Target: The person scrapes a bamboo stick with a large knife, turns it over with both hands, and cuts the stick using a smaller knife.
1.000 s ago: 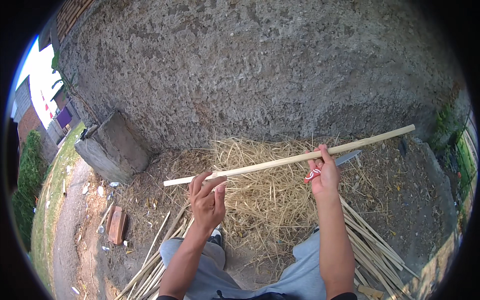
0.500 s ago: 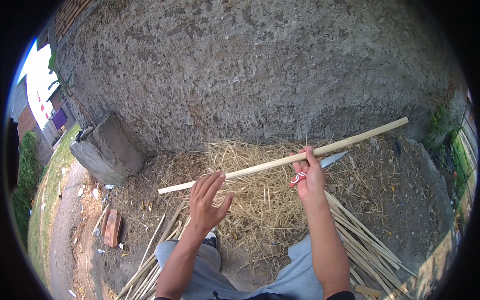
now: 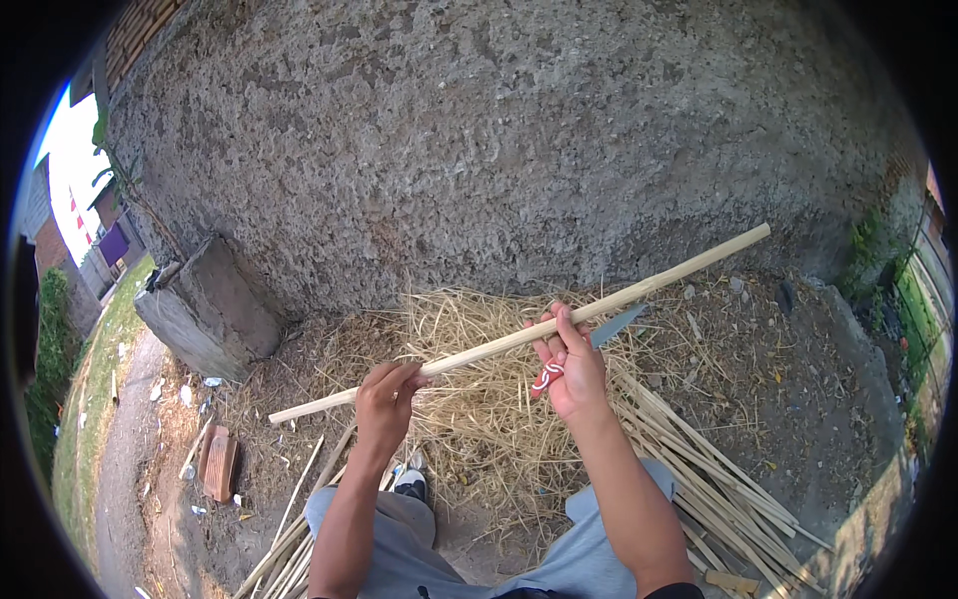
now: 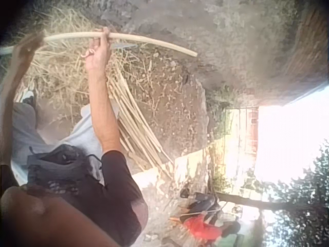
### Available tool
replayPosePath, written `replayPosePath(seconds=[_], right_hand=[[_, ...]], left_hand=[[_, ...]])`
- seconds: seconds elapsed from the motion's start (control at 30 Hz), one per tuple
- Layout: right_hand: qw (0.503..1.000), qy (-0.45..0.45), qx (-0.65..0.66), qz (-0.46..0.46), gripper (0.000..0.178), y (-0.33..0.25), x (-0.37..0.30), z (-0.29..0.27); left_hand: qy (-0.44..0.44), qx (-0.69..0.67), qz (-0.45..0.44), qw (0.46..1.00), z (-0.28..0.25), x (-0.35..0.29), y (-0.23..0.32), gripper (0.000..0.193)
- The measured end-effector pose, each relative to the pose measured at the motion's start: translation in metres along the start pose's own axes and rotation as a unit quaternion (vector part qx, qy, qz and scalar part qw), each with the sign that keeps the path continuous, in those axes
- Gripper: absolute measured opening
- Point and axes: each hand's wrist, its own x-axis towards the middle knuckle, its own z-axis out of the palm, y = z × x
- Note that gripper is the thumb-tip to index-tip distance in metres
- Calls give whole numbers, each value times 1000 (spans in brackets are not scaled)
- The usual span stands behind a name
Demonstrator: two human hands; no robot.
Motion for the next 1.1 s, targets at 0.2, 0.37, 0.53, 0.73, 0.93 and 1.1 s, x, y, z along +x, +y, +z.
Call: replayPosePath(seconds=[0.2, 0.37, 0.53, 0.73, 0.93, 1.1], right_hand=[[997, 63, -38, 33, 21, 2, -2, 3], [995, 41, -76, 52, 23, 5, -4, -4], [991, 68, -110, 44, 22, 10, -4, -6], [991, 51, -113, 58, 23, 15, -9, -2], [990, 35, -117, 68, 22, 18, -9, -1], [990, 45, -100, 86, 21, 17, -11, 6]], left_hand=[[23, 2, -7, 1000, -4, 0, 2, 8], [-21, 42, -29, 998, -7, -2, 6, 17], [-52, 61, -9, 997, -6, -3, 11, 29], [-30, 94, 42, 994, -7, -2, 16, 31], [-31, 80, 54, 995, -4, -5, 12, 26], [-28, 63, 55, 996, -2, -6, 8, 19]])
